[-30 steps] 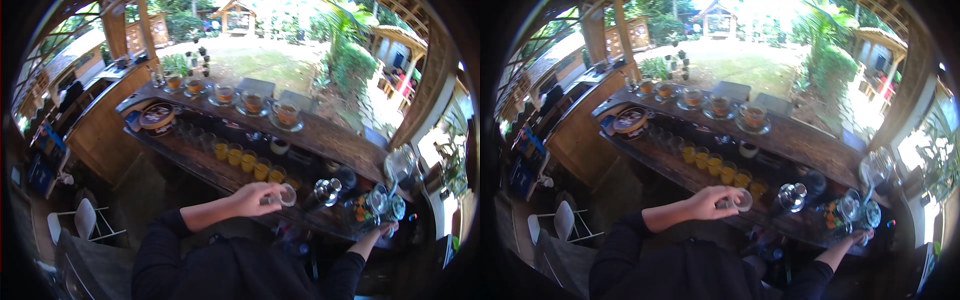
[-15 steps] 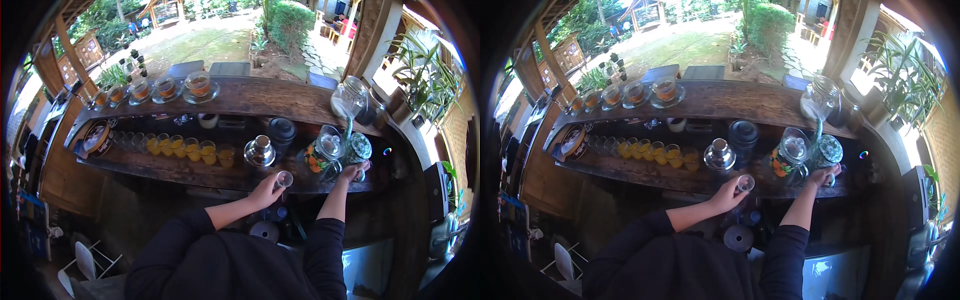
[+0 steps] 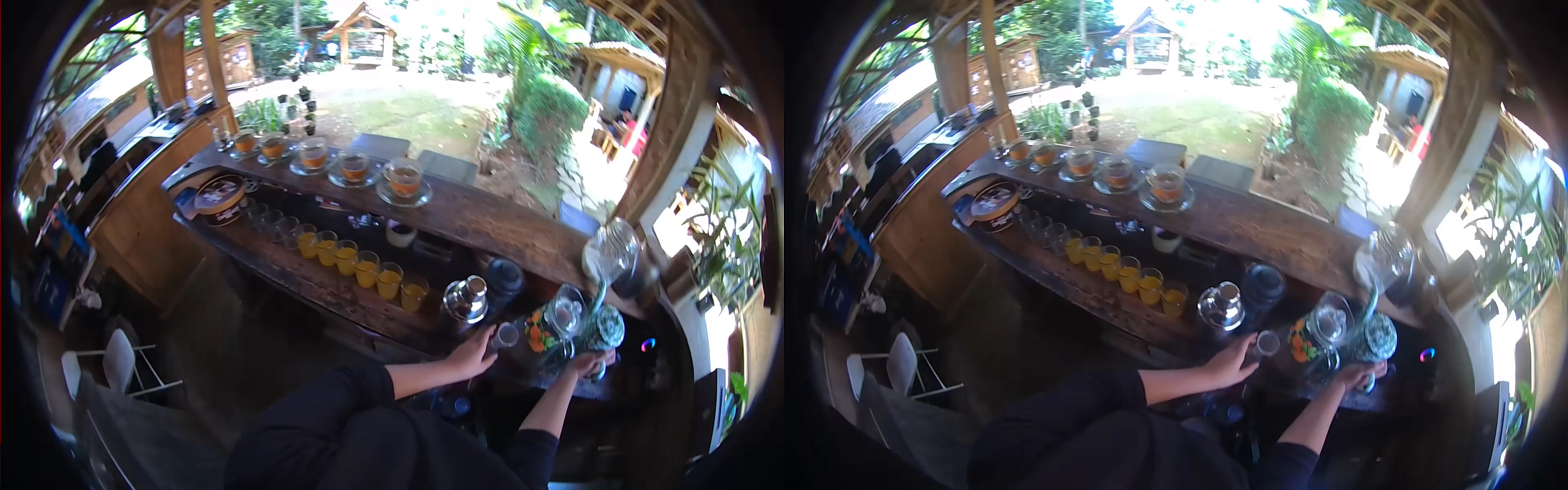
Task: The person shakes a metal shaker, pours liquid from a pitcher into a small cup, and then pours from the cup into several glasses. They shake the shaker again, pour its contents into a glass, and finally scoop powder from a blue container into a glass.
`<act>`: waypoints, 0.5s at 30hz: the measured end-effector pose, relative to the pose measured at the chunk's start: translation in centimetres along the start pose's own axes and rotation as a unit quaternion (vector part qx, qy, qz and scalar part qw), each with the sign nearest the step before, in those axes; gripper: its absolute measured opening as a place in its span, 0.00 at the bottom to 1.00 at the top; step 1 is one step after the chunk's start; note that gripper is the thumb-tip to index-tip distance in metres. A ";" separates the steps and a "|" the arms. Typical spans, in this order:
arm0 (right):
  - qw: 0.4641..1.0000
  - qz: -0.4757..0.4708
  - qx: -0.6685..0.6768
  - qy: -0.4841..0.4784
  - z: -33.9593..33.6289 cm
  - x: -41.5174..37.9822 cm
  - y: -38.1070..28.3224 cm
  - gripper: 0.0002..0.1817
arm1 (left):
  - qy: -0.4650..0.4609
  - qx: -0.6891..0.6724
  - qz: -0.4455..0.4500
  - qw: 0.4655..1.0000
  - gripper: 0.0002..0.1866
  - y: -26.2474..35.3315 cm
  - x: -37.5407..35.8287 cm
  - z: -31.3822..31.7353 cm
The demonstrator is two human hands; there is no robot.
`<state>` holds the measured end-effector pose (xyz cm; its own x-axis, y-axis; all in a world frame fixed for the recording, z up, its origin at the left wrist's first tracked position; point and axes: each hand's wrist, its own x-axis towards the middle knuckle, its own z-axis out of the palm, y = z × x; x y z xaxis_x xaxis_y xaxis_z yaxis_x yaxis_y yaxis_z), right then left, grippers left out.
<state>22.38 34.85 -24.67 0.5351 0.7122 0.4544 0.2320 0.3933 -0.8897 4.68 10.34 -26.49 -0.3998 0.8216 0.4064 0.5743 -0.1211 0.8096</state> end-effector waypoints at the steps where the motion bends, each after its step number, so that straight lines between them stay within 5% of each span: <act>1: 1.000 -0.016 -0.021 -0.001 0.3 0.7 1.6 0.23 | 0.018 0.023 0.017 0.999 0.34 -0.3 -0.8 0.0; 5: 0.999 -0.048 0.007 0.013 0.5 0.9 1.6 0.30 | -0.033 0.010 0.033 0.999 0.34 2.2 -5.9 -4.2; 7: 0.998 0.041 0.054 -0.009 0.3 0.9 1.1 0.31 | -0.083 -0.010 0.043 0.996 0.33 2.0 -8.6 -6.8; 9: 0.982 0.135 0.117 -0.065 0.1 1.9 2.4 0.34 | -0.186 -0.117 -0.086 0.972 0.29 1.5 -10.9 -9.4; 11: 0.879 0.319 0.304 -0.180 -0.9 1.1 -1.2 0.36 | -0.150 -0.140 -0.136 0.969 0.27 0.3 -12.6 -12.4; 15: 0.954 0.202 0.175 -0.134 -3.3 -1.8 -2.0 0.39 | -0.004 -0.124 -0.209 0.970 0.22 -0.9 -14.7 -18.4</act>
<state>23.66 30.85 -23.88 0.2857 0.9514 0.1151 -0.2597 0.1924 -0.9463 -3.09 -11.91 -25.38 -0.5539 0.8324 0.0182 0.1741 0.0944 0.9802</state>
